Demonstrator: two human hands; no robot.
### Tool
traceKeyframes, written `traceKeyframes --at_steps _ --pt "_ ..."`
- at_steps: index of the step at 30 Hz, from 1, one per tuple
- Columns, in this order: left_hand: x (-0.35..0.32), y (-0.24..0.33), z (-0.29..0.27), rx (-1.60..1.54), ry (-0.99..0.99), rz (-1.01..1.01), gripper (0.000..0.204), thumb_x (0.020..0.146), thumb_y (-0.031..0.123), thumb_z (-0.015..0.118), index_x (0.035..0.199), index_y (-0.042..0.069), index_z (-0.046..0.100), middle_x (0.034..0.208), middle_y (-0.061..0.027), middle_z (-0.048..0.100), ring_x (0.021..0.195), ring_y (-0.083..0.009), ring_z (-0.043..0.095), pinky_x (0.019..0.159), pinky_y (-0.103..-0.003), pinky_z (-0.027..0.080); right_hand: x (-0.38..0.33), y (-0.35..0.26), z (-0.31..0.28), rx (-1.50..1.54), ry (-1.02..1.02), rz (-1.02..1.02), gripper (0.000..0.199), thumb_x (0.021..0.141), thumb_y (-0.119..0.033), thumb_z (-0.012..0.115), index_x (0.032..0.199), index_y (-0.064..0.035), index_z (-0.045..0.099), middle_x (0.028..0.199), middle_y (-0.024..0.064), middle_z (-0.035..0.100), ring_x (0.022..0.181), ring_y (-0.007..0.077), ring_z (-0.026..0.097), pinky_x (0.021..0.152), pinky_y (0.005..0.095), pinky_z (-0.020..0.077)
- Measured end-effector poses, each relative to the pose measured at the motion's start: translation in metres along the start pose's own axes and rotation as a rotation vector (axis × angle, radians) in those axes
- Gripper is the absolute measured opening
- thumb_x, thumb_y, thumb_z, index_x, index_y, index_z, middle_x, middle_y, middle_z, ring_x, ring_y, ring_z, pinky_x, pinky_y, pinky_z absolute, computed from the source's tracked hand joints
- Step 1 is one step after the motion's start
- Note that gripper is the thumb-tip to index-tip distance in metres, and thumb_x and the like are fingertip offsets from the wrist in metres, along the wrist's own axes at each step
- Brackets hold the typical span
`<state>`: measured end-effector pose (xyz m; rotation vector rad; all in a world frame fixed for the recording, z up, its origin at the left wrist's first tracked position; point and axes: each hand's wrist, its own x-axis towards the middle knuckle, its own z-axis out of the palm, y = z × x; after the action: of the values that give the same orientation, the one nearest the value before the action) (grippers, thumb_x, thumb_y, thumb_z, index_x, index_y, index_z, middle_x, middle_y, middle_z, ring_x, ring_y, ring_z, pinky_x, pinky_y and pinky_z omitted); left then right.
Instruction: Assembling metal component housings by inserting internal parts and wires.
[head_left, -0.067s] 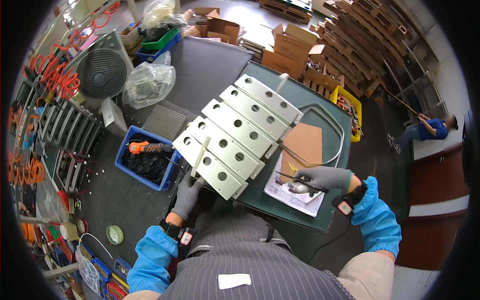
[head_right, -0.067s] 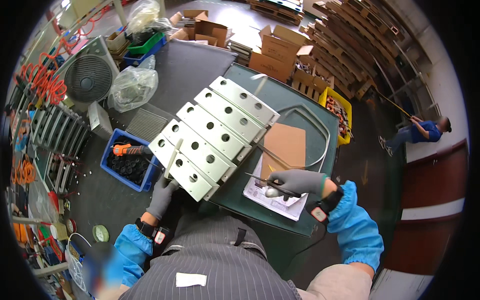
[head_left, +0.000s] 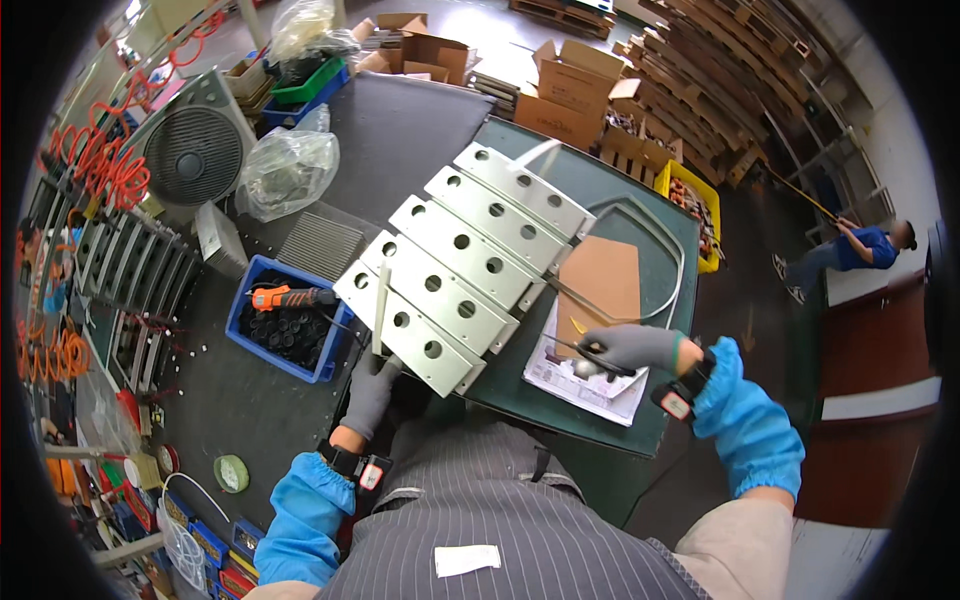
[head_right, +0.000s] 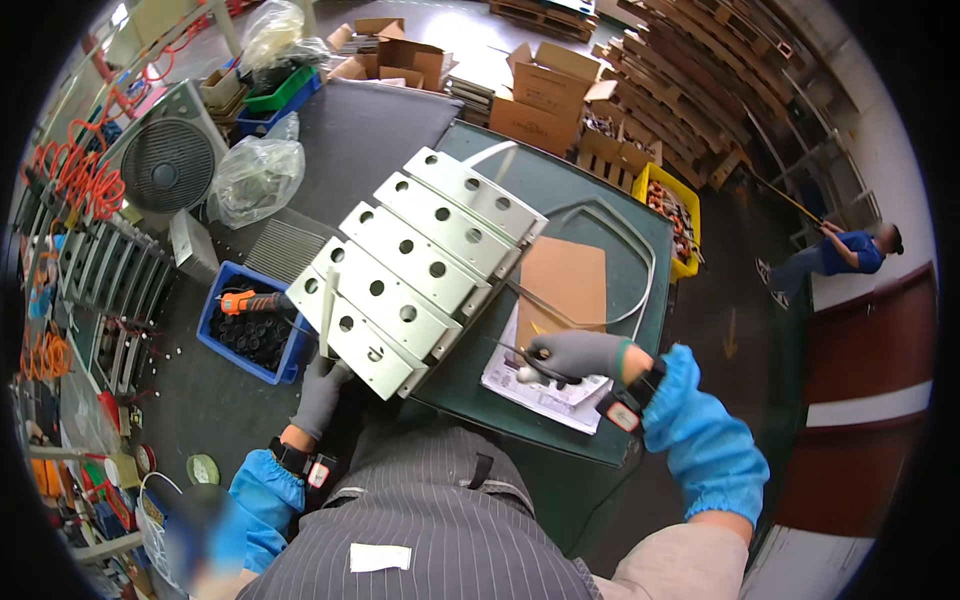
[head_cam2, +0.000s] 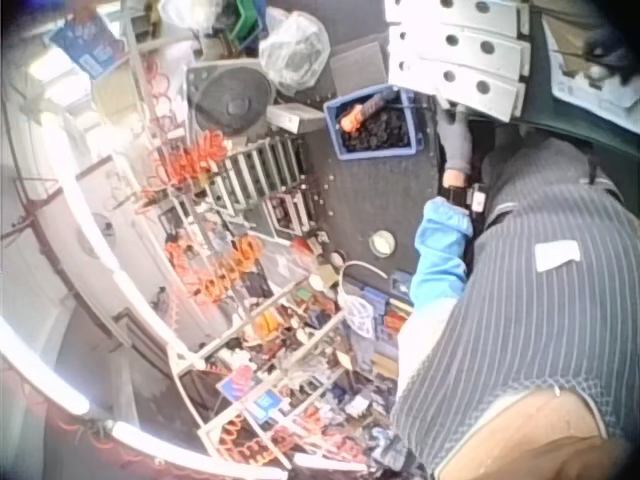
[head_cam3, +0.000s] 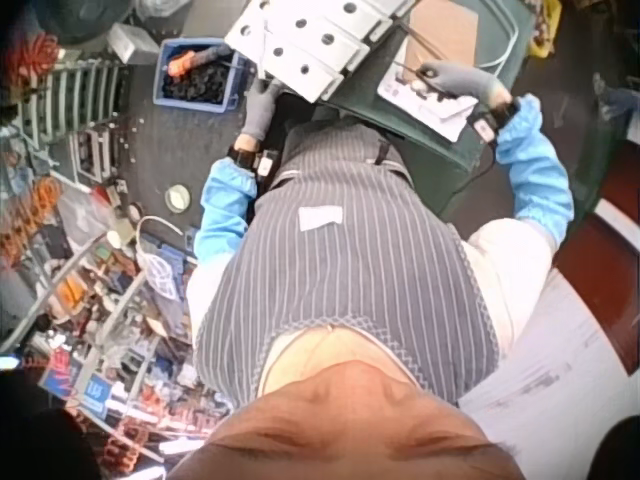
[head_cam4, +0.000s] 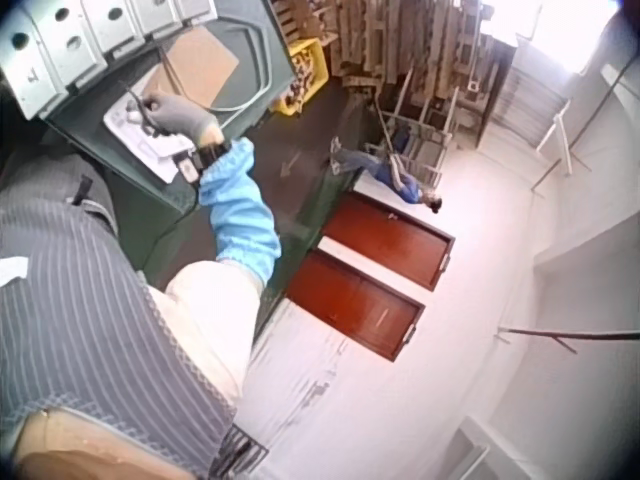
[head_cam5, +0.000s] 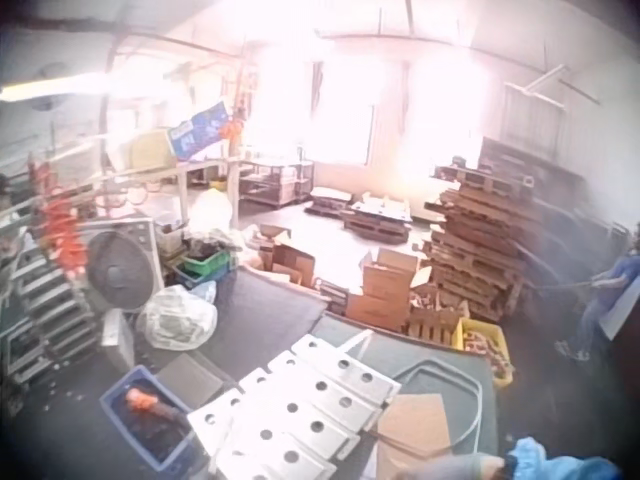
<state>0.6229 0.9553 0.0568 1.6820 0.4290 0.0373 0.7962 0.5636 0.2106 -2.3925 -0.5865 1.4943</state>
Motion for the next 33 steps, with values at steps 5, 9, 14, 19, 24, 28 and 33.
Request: traceKeyframes --at_steps 5,9,14,19,24,28,33 --pt "-0.004 -0.012 0.017 -0.055 0.037 -0.044 0.038 0.097 0.023 0.066 0.122 -0.005 0.062 0.1 -0.012 0.071 0.087 -0.019 0.065 0.078 -0.034 0.051 0.084 0.033 0.0 0.192 -0.113 -0.033 0.074 0.092 -0.068 0.065 0.123 -0.0002 0.064 0.087 0.0084 0.069 0.065 0.0152 0.066 0.058 0.0324 0.0527" --pt "-0.012 -0.008 0.023 -0.134 0.067 -0.094 0.032 0.099 0.019 0.063 0.123 -0.002 0.063 0.099 -0.0097 0.07 0.086 -0.0152 0.065 0.076 -0.029 0.051 0.09 0.019 -0.02 0.148 -0.128 0.054 0.087 0.085 -0.077 0.065 0.122 0.0015 0.064 0.084 0.0092 0.068 0.066 0.018 0.067 0.058 0.0339 0.0546" --pt "-0.015 -0.029 0.035 -0.291 0.175 -0.223 0.038 0.1 0.018 0.063 0.134 0.002 0.055 0.107 -0.0102 0.068 0.087 -0.0146 0.066 0.078 -0.029 0.056 0.1 -0.002 -0.039 -0.065 -0.245 0.176 0.084 0.086 -0.078 0.064 0.116 0.001 0.066 0.078 0.0129 0.069 0.067 0.0215 0.068 0.059 0.0337 0.0538" --pt "-0.006 -0.073 0.038 -0.594 0.31 -0.25 0.033 0.103 0.021 0.061 0.129 0.006 0.049 0.109 -0.0088 0.065 0.092 -0.0163 0.067 0.079 -0.031 0.059 0.094 -0.064 -0.042 -0.177 -0.234 0.154 0.062 0.095 -0.063 0.065 0.129 -0.0114 0.057 0.074 0.0096 0.064 0.057 0.019 0.062 0.052 0.0326 0.0509" --pt "0.008 -0.066 0.048 -0.651 0.34 -0.313 0.045 0.104 0.02 0.05 0.148 0.01 0.042 0.119 -0.0087 0.063 0.108 -0.021 0.064 0.089 -0.038 0.056 0.115 -0.015 -0.037 -0.152 -0.164 0.108 0.058 0.091 -0.059 0.073 0.097 -0.0012 0.068 0.063 0.0064 0.063 0.05 0.0176 0.063 0.047 0.0306 0.0494" --pt "0.01 -0.044 0.057 -0.748 0.15 -0.417 0.04 0.104 0.027 0.053 0.14 0.011 0.049 0.123 -0.0062 0.06 0.096 -0.0183 0.061 0.088 -0.04 0.056 0.094 -0.036 -0.038 -0.153 -0.092 0.07 0.052 0.091 -0.05 0.076 0.085 0.0004 0.067 0.059 0.0054 0.061 0.048 0.0159 0.062 0.044 0.0304 0.0475" --pt "0.015 -0.01 0.064 -0.471 0.071 -0.436 0.062 0.088 -0.003 0.07 0.144 0.002 0.045 0.137 -0.0191 0.06 0.127 -0.0311 0.059 0.099 -0.048 0.053 0.1 -0.002 -0.041 -0.157 -0.117 0.053 0.056 0.092 -0.056 0.073 0.089 -0.0002 0.071 0.061 0.0039 0.059 0.051 0.0158 0.057 0.052 0.0319 0.0485"
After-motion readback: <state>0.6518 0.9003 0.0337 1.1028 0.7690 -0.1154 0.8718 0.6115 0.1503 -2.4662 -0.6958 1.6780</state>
